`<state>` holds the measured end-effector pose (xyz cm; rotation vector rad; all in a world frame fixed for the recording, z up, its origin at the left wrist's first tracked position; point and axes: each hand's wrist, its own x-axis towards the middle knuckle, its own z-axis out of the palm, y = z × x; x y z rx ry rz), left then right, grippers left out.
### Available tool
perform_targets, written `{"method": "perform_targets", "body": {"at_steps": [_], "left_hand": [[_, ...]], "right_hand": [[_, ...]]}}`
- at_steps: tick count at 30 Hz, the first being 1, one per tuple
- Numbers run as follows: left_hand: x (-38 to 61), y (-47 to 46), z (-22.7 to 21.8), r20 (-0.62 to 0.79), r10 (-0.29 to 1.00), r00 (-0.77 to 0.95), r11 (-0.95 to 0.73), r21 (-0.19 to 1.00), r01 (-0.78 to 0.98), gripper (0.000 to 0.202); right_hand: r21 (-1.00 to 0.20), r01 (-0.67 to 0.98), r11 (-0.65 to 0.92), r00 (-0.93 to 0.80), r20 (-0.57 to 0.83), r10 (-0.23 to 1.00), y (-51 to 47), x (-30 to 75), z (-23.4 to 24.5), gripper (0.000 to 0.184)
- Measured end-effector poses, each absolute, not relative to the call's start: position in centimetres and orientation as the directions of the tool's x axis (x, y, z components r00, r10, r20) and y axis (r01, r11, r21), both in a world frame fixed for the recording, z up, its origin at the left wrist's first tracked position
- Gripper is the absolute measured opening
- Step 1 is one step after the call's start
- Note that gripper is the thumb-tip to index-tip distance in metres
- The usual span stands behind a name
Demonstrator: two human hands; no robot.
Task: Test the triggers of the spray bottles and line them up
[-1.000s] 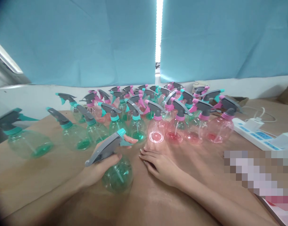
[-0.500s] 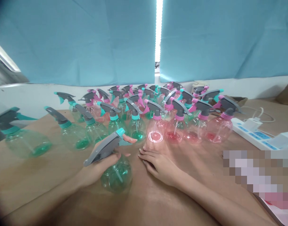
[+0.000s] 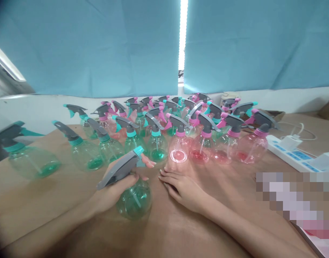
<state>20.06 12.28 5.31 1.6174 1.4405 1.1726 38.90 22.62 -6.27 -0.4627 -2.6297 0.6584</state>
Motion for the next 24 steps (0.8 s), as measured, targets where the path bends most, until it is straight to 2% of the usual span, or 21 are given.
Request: {"method": "perform_targets", "body": {"at_steps": [7,24], "left_hand": [[19.92,12.25,4.90,0.189,0.982,-0.023,-0.167,0.913,0.372,0.022],[20.08,12.27,5.09,0.218,0.976,0.006,-0.207,0.914,0.348,0.015]], "right_hand": [[-0.523,0.193,0.831,-0.861,0.315,0.398,22.66,38.90,-6.44,0.037],[-0.512,0.201,0.835,-0.860,0.315,0.400,22.61,38.90,-6.57,0.037]]}}
